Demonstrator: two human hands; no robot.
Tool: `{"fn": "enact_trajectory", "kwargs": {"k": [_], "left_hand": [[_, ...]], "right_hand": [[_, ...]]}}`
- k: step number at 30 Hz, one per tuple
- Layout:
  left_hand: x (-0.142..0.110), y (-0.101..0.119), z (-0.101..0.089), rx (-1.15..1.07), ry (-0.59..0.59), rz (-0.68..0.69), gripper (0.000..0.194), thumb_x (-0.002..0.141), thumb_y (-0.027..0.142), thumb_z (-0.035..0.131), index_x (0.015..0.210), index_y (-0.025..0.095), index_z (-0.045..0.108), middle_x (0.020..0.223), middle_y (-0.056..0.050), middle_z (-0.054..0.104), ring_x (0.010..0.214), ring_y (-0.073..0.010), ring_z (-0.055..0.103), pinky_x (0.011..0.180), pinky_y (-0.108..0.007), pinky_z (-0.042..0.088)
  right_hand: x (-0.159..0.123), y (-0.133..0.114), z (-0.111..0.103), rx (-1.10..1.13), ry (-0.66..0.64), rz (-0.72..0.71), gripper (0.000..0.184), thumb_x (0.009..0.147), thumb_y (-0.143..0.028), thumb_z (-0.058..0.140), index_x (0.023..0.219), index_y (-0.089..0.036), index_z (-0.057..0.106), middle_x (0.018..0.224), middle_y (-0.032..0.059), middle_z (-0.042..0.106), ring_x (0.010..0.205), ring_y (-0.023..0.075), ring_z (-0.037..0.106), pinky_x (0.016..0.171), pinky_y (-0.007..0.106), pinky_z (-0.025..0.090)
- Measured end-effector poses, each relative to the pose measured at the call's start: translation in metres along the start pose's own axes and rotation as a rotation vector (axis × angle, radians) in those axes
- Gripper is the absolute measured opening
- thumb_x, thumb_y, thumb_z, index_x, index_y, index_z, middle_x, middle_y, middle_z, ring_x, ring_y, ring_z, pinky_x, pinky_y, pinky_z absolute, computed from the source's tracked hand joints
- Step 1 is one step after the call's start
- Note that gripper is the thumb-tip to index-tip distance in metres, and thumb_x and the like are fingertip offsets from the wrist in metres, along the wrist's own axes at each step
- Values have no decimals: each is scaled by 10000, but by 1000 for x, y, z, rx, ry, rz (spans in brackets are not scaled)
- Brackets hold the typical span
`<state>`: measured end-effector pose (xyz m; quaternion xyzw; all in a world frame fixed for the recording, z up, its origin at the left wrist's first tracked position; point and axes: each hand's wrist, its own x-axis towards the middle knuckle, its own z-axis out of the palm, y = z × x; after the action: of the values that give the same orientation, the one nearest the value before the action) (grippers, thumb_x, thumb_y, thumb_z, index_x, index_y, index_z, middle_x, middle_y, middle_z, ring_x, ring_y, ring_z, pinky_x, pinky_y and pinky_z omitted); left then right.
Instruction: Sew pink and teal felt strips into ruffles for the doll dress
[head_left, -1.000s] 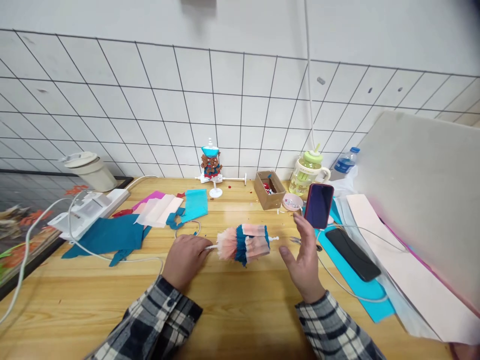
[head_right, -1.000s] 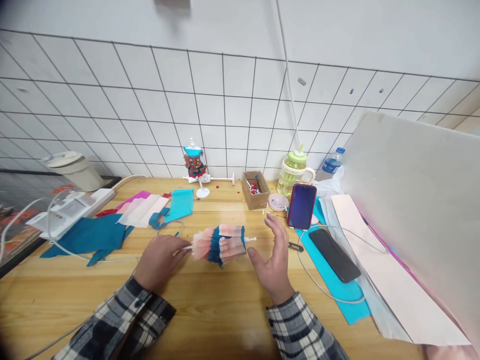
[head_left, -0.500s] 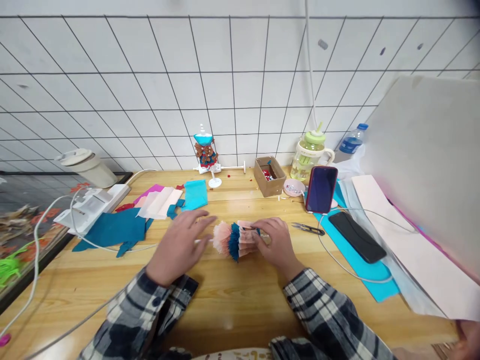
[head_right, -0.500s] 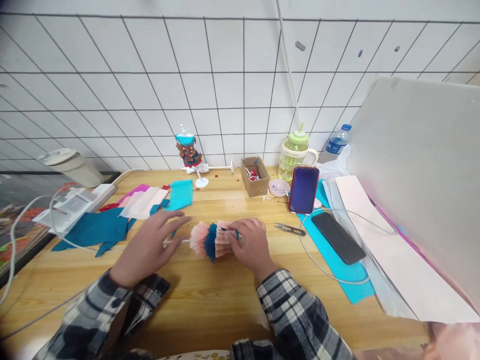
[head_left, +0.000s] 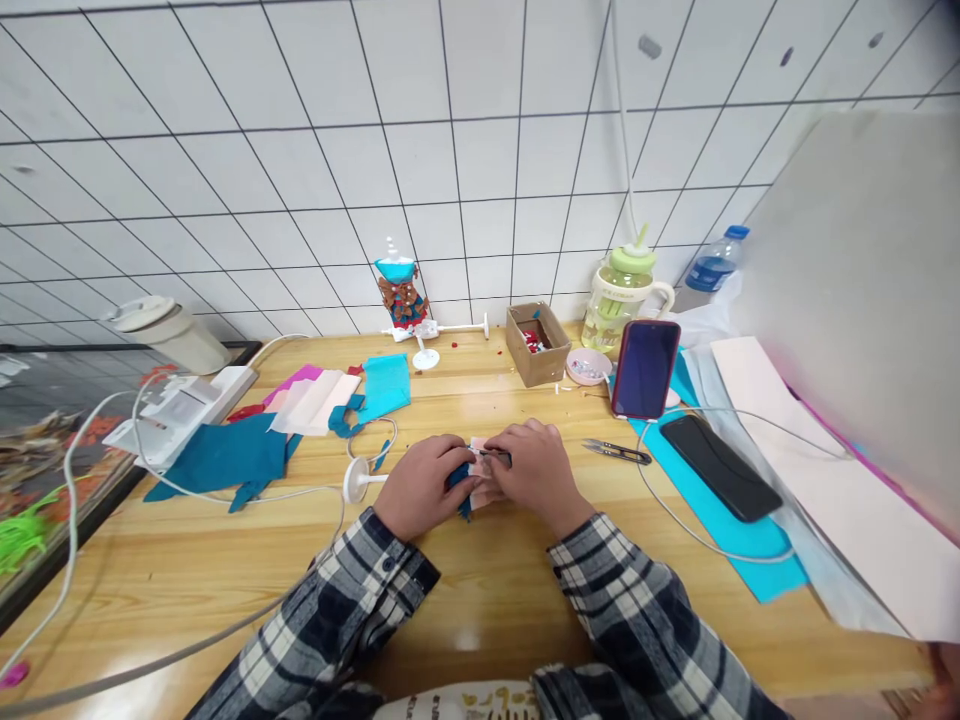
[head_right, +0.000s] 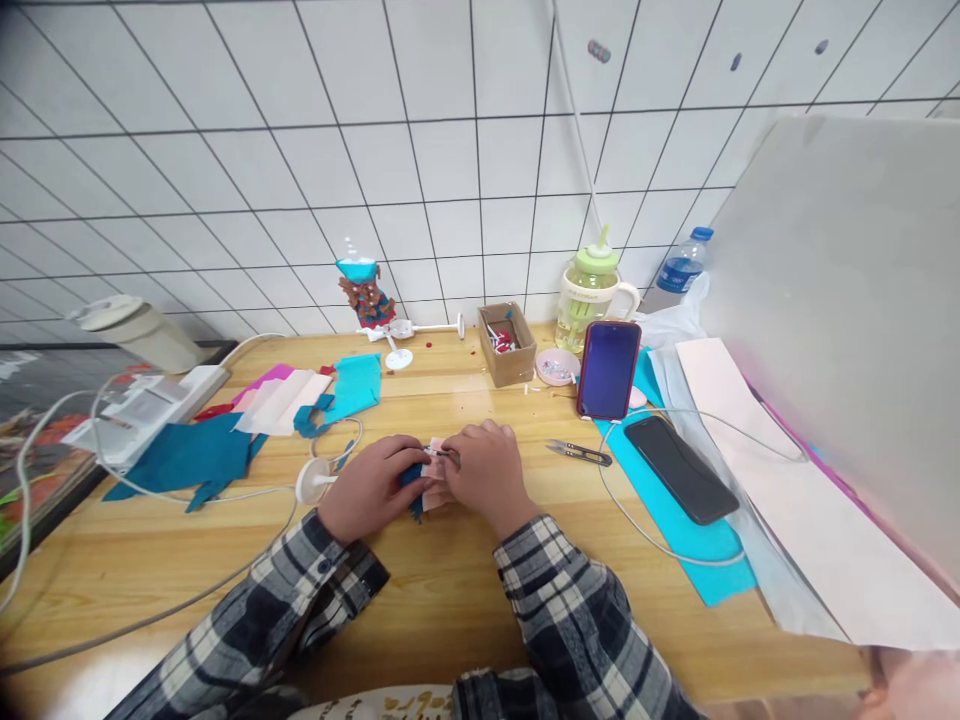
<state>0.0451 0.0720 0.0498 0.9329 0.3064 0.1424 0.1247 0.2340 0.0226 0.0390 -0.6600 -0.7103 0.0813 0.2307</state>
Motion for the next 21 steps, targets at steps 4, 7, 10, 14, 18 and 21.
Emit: {"fn": "enact_trajectory", "kwargs": {"k": [4, 7, 10, 14, 18, 21], "left_hand": [[-1, 3, 4, 18, 23, -2, 214, 899, 351, 532, 1000, 194, 636, 1043, -85, 627, 964, -223, 579, 854, -388, 479], [-3, 3, 5, 18, 27, -4, 222, 904, 363, 524, 998, 196, 637, 1040, -90, 627, 962, -226, 576, 851, -391, 476], [-3, 3, 7, 13, 41, -5, 226, 901, 377, 531, 995, 200, 636, 1027, -92, 629, 953, -225, 579, 847, -387, 477], [-2, 4, 6, 9, 35, -18, 234, 887, 392, 546, 994, 200, 628, 1023, -89, 629, 948, -227, 582, 847, -382, 478], [-2, 5, 5, 19, 22, -17, 223, 847, 347, 583, 1013, 201, 616, 1032, -89, 624, 957, -236, 574, 856, -391, 472], [-1, 5, 5, 28, 15, -15, 236, 833, 316, 589, 1039, 204, 614, 1038, -87, 618, 966, -240, 565, 866, -398, 464]], "right_hand": [[-2, -1, 2, 16, 14, 13, 185, 849, -314, 598, 993, -266, 703, 891, 39, 683, 898, 223, 530, 756, 364, 312], [-2, -3, 2, 33, 94, 10, 249, 853, -292, 588, 1083, -255, 676, 1044, 62, 650, 950, 232, 519, 787, 369, 346], [0, -4, 2, 10, 118, -11, 185, 832, -298, 613, 987, -268, 710, 1205, 64, 570, 1011, 247, 488, 808, 382, 363], [1, -5, 2, -5, 83, -27, 140, 837, -315, 614, 904, -260, 724, 1163, 61, 582, 998, 247, 475, 803, 392, 368], [1, -7, 5, -4, 108, -7, 133, 843, -281, 599, 905, -245, 711, 1074, 56, 616, 970, 240, 476, 817, 394, 367], [0, -8, 7, -1, 112, 5, 109, 839, -284, 611, 845, -236, 709, 1063, 57, 617, 953, 236, 480, 800, 389, 369]]}}
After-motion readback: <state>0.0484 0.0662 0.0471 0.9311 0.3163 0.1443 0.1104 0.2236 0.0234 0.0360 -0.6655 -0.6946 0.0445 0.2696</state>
